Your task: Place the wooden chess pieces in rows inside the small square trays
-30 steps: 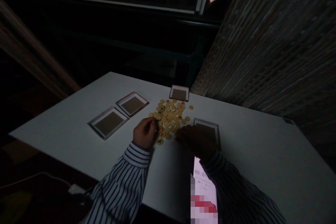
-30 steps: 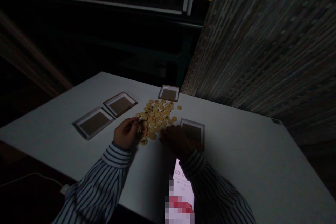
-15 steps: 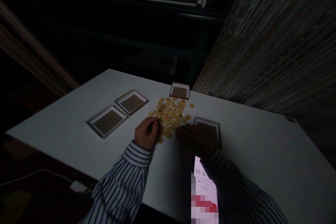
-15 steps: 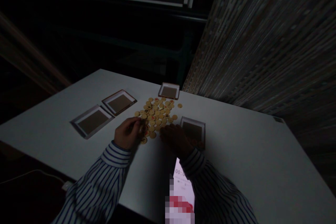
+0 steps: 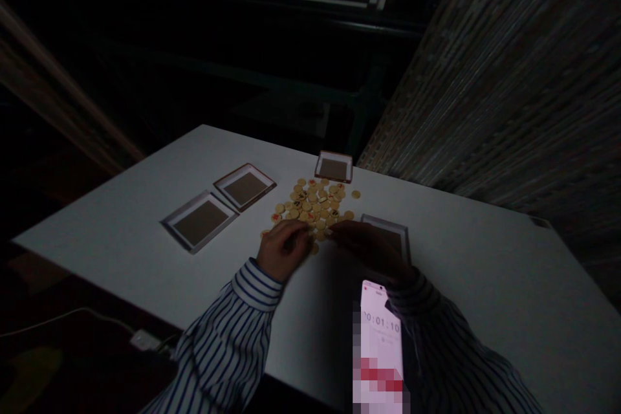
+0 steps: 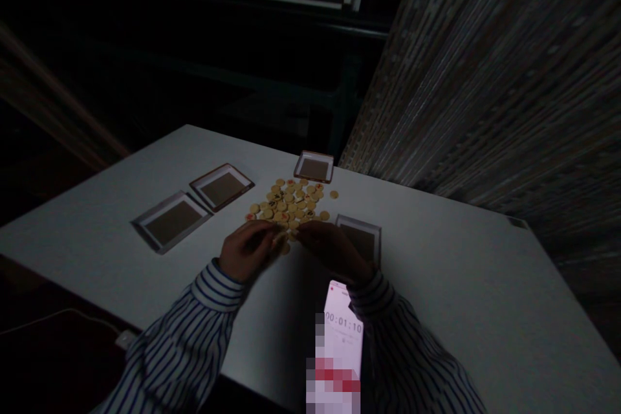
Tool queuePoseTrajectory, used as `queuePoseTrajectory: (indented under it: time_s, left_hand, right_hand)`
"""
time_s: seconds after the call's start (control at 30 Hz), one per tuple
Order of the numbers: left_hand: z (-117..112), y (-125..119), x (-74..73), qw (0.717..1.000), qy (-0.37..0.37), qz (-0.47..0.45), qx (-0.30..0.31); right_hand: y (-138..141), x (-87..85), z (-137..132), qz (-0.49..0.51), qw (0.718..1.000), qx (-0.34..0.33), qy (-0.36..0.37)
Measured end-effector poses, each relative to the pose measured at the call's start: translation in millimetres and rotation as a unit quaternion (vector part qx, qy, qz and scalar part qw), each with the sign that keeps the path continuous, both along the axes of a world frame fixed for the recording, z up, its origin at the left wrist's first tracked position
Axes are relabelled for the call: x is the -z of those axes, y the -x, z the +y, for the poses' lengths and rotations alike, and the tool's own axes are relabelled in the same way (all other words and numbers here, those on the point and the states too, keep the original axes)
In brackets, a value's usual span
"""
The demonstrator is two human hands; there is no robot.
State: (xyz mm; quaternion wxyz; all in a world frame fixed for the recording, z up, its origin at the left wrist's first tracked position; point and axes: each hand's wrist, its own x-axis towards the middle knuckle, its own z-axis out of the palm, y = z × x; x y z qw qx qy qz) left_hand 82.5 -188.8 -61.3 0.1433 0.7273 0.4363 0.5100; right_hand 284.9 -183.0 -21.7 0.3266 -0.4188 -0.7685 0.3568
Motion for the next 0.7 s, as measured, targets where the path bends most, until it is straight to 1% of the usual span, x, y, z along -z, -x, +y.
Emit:
queuePoseTrajectory:
  time_s: [0.13, 0.2, 0.47, 0.7]
  left_hand:
    - [-1, -4, 0.5, 0.999, -0.011, 0.024, 0.040]
    - [-1, -6, 0.9, 0.998, -0.014, 0.036, 0.049]
    - [-3, -10, -0.3, 0.995, -0.019, 0.078, 0.057]
    - [-3, -12, 0.6, 0.993, -0.047, 0.076, 0.073]
  right_hand:
    - [1, -5.3, 0, 0.020, 0.999, -0.005, 0.046]
    - [1, -6.2, -1, 0.022, 0.998, -0.007, 0.061]
    - [2, -2.2, 0, 0.046, 0.995, -0.017, 0.088]
    - [3, -5.5, -3, 0.061, 0.993, -0.027, 0.102]
